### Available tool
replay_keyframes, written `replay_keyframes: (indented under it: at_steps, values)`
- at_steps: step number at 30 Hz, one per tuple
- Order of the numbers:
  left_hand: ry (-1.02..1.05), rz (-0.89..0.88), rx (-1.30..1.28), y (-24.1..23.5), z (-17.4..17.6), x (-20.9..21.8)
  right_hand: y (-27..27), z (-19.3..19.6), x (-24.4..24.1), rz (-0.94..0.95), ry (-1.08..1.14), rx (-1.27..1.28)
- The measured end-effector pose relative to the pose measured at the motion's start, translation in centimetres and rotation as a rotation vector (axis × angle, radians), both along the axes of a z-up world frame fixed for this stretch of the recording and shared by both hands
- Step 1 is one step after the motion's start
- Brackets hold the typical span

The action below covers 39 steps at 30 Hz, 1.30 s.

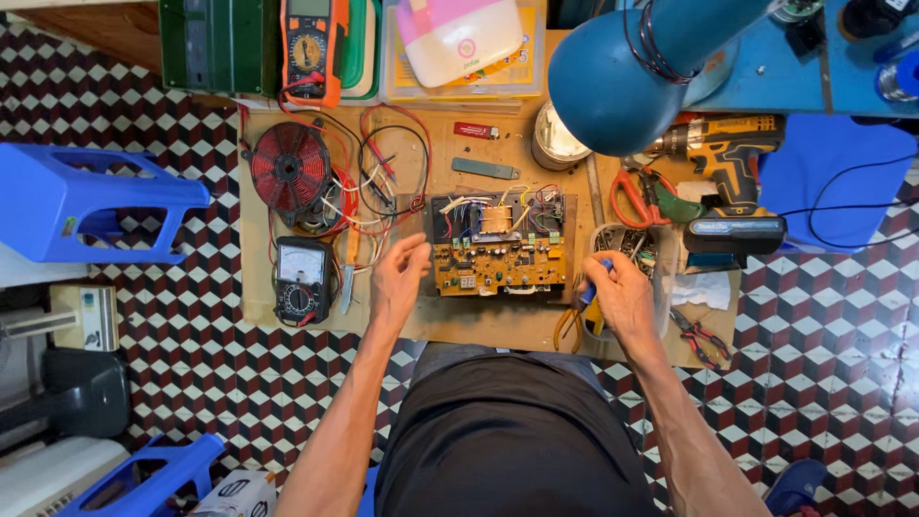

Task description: The person works on a circuit board at a cluttered workbench. They use a screwdriver to adjust components and manipulate wires connected to the board. The person also handles a multimeter and other tools while troubleshooting the electronics.

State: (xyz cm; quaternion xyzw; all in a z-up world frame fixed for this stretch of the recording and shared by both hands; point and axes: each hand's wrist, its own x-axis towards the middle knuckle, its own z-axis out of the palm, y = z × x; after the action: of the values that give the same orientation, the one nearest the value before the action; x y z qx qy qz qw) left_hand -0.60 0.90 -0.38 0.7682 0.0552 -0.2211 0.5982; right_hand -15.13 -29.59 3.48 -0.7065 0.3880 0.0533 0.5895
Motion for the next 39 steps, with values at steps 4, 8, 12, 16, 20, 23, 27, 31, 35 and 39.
replay_keyframes:
  at_steps: [4,8,12,16,20,23,27,31,35,39]
  values:
    - [0.062,-0.002,0.053,2.2,-2.7,-1.2,1.3,2.6,-1.9,-0.185,-0.137,0.070]
    - [0.097,-0.090,0.086,2.4,-5.5,-1.3,3.8,3.9,-3.5,-0.412,-0.230,0.115]
    - [-0.041,-0.190,0.218,1.8,-6.5,-0.2,7.4,3.4,-4.7,-0.503,-0.306,0.070]
    - [-0.063,-0.250,0.204,1.6,-5.5,1.1,11.4,2.4,-5.1,-0.552,-0.368,0.101]
    - [-0.120,-0.342,0.291,2.2,-4.8,0.9,13.8,1.9,-5.4,-0.541,-0.346,0.131]
    - [-0.192,-0.429,0.243,2.9,-4.8,0.0,14.4,2.1,-5.8,-0.522,-0.304,0.129]
    - [-0.199,-0.565,0.209,3.5,-5.0,-0.7,13.5,2.3,-5.0,-0.471,-0.255,0.101]
    - [-0.077,-0.670,0.249,4.1,-5.6,-0.9,13.4,1.7,-4.8,-0.481,-0.253,0.130]
    - [-0.078,-0.697,0.278,3.7,-4.9,-0.3,13.1,1.8,-3.6,-0.494,-0.307,0.229]
    - [-0.016,-0.711,0.302,3.7,-4.3,-0.2,13.0,2.4,-3.0,-0.448,-0.219,0.223]
